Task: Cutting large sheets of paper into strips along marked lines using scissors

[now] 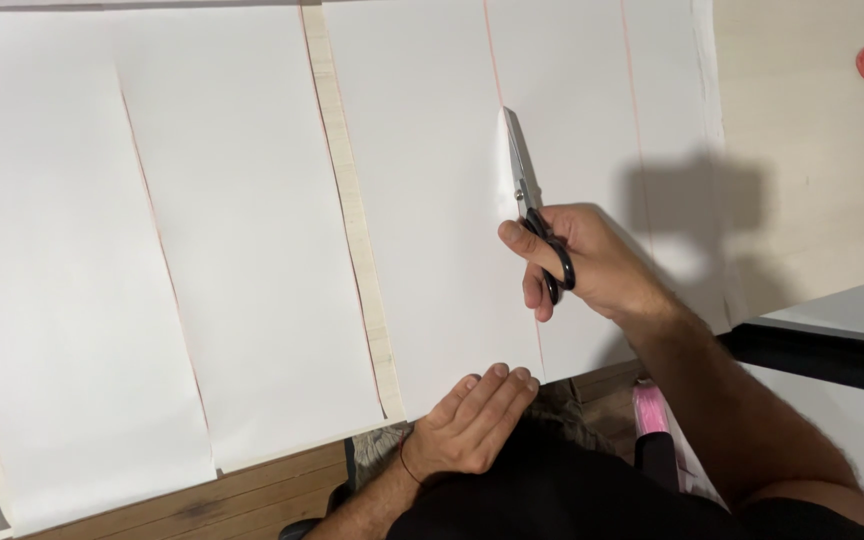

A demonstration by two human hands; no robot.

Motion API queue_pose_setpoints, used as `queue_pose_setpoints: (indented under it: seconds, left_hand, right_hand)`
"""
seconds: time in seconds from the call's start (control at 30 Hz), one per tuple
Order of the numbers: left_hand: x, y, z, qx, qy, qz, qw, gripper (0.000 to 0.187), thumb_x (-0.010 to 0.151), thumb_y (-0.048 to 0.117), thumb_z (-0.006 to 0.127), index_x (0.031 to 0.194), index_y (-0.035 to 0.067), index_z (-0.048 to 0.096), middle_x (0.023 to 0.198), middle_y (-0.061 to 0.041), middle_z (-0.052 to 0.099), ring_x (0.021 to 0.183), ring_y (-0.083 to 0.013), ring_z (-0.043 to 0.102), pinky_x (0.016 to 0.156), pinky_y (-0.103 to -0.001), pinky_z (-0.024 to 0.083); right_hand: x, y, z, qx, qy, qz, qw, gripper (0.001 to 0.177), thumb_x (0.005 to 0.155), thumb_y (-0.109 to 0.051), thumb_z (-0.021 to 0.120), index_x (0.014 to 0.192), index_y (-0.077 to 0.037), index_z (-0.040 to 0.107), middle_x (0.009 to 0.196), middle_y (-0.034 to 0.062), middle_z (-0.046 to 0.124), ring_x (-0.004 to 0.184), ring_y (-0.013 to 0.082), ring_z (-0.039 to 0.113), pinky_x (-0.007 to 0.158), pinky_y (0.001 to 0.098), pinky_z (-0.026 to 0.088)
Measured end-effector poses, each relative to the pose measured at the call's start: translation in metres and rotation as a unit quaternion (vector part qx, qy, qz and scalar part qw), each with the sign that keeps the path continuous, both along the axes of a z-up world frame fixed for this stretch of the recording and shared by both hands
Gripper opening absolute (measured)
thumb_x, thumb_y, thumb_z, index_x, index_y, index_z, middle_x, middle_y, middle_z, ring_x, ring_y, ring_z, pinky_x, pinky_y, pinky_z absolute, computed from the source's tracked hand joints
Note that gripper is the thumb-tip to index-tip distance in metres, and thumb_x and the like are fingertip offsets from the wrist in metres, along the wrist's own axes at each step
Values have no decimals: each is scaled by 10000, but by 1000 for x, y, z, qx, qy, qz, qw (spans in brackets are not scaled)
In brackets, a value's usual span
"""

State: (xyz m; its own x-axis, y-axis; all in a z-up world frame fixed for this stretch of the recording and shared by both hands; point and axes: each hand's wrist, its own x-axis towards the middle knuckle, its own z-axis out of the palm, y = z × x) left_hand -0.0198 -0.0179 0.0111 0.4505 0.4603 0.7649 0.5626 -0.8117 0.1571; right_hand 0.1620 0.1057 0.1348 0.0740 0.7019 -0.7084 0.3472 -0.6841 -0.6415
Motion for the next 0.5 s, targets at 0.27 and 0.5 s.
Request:
queue_pose_setpoints:
  seconds: [0.27, 0.5]
  left_hand:
    - [-3, 0, -1, 2, 10, -2, 1000, 221, 1104, 242, 586, 1243, 218, 757, 1264, 74, 736, 1210, -67, 670, 1165, -262, 355]
    - [-3, -2, -7, 8, 12, -3, 1000, 239, 1114, 244, 565, 1264, 220, 749, 1283, 67, 729, 1221, -71, 668, 1168, -268, 352]
  right_hand:
    - [5, 19, -10, 27, -7, 16, 999, 464, 951, -459, 625, 707, -96, 473, 503, 152, 670, 368, 210, 598, 431, 286, 412]
    - [4, 37, -13, 20, 1, -14, 1000, 445, 948, -444, 645, 747, -79, 490, 542, 175, 653, 389, 254, 605, 404, 310, 464]
